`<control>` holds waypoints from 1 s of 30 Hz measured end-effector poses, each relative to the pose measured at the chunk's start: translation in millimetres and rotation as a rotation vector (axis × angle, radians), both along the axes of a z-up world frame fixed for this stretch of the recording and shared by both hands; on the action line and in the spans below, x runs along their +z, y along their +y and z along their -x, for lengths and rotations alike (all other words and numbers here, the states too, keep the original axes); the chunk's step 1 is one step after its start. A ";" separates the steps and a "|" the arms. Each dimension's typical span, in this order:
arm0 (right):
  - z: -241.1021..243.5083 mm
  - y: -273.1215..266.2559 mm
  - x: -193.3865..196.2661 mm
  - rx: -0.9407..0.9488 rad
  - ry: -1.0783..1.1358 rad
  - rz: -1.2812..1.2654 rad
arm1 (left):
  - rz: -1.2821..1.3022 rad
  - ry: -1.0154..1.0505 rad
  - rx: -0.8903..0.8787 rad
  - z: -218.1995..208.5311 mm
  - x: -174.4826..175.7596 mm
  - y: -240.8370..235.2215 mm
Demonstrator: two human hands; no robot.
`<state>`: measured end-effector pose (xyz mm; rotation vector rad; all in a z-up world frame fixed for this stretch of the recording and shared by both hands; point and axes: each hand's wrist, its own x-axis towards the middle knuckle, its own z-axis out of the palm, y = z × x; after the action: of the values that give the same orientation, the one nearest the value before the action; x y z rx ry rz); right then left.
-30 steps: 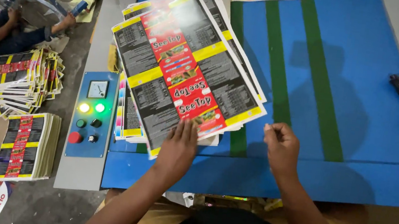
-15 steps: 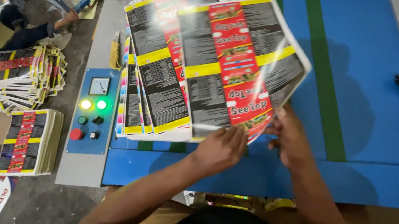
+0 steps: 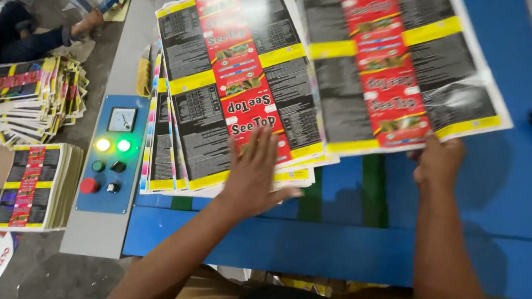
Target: Operating a finishing machine to process and align printed label sheets.
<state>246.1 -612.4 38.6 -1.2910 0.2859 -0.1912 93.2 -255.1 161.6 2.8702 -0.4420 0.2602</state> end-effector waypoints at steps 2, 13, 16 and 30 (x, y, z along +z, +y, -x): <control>-37.5 2.9 -12.2 -0.012 0.015 -0.009 | -0.102 0.073 0.057 23.0 -5.9 33.9; -171.0 75.3 -55.8 -0.026 0.102 0.058 | -0.135 -0.129 -0.013 65.5 -12.6 86.7; -200.9 86.6 -66.0 -0.049 0.112 -0.015 | -0.140 -0.065 0.032 67.0 -4.5 79.5; -136.2 84.6 -46.2 0.120 0.161 0.062 | 0.363 0.446 0.669 58.1 8.3 111.3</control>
<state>382.3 -527.8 -7.6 -1.3829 0.3407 0.0067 35.1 -143.9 170.0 2.5035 0.5919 -0.1826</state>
